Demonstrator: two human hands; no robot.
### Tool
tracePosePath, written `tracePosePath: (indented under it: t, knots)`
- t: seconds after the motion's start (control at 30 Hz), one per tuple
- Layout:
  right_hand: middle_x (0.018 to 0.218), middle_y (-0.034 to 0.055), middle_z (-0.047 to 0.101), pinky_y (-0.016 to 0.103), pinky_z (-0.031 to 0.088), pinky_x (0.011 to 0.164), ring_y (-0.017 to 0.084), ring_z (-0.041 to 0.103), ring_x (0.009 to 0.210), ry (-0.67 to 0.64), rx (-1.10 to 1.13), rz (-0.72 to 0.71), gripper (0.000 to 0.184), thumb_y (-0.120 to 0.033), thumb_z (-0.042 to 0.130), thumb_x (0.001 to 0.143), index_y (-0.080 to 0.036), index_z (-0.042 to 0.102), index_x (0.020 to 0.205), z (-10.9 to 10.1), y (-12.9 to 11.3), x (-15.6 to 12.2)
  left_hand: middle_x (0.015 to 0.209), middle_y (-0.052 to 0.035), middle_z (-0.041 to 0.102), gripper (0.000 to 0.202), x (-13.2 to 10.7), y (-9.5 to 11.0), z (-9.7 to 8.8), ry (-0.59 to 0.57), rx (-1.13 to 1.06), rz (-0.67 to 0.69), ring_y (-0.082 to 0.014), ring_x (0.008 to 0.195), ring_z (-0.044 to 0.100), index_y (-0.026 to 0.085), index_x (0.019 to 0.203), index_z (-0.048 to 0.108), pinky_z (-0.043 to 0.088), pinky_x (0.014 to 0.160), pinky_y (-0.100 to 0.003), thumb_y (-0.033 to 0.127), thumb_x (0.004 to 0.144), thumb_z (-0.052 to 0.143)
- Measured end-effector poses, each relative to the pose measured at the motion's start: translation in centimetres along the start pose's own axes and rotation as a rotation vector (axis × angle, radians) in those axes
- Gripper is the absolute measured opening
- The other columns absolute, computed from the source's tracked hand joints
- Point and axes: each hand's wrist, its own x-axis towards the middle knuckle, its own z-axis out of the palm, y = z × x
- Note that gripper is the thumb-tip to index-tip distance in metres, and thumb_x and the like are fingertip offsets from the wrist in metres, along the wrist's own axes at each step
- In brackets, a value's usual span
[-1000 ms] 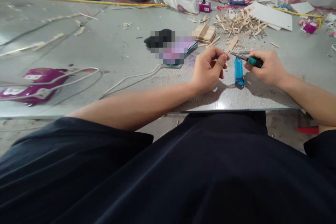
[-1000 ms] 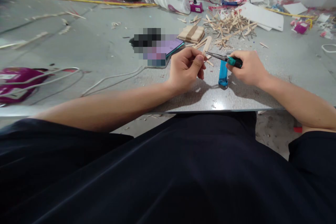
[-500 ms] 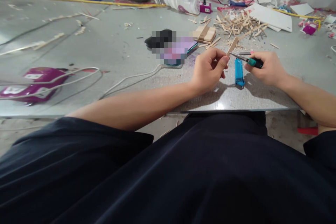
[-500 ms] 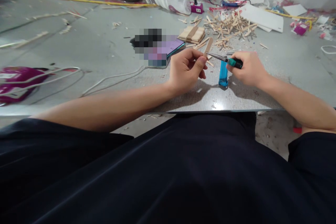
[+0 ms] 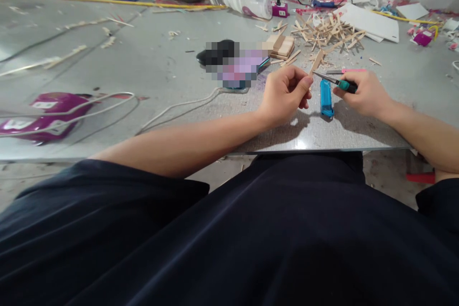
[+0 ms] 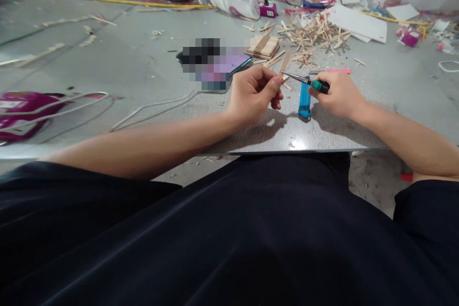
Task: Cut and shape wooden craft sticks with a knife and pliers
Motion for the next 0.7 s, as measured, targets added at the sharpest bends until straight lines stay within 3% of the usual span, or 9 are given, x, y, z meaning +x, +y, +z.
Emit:
tracePosePath:
  t: [0.1,0.3,0.53,0.7]
  knots:
    - [0.079,0.0065,0.068,0.044,0.039,0.071,0.027,0.057,0.075,0.046,-0.061,-0.017,0.039,-0.056,0.077,0.103,-0.029,0.061,0.080,0.0,0.0,-0.2,0.068,0.0054,0.068,0.030,0.0,0.1,-0.1,0.014,0.022,-0.031,-0.0063,0.046,0.062,0.024,0.094,0.062,0.053,0.046,-0.016,0.041,0.113,0.077]
    - [0.089,0.0099,0.071,0.046,0.039,0.077,0.032,0.064,0.084,0.111,-0.198,-0.028,0.024,-0.042,0.073,0.101,-0.027,0.061,0.086,0.3,-0.3,-0.6,0.066,0.0054,0.068,0.032,0.0,0.4,0.0,0.043,0.044,-0.032,-0.0064,0.043,0.060,0.023,0.091,0.061,0.052,0.043,-0.017,0.040,0.112,0.079]
    - [0.104,0.0122,0.079,0.047,0.049,0.080,0.038,0.072,0.102,0.172,-0.291,-0.072,0.016,-0.042,0.073,0.103,-0.028,0.078,0.109,0.7,0.7,-0.9,0.066,0.0044,0.071,0.028,-0.1,0.2,0.1,0.043,0.007,-0.052,-0.0072,0.043,0.060,0.024,0.091,0.061,0.050,0.041,-0.018,0.039,0.109,0.076]
    - [0.117,0.0169,0.081,0.051,0.050,0.086,0.041,0.073,0.107,0.125,-0.371,-0.043,0.017,-0.033,0.072,0.098,-0.025,0.077,0.113,0.3,0.3,-0.9,0.067,0.0045,0.071,0.029,-0.1,0.2,0.0,0.030,0.003,0.004,-0.0089,0.052,0.069,0.024,0.092,0.062,0.057,0.050,-0.018,0.043,0.106,0.080]
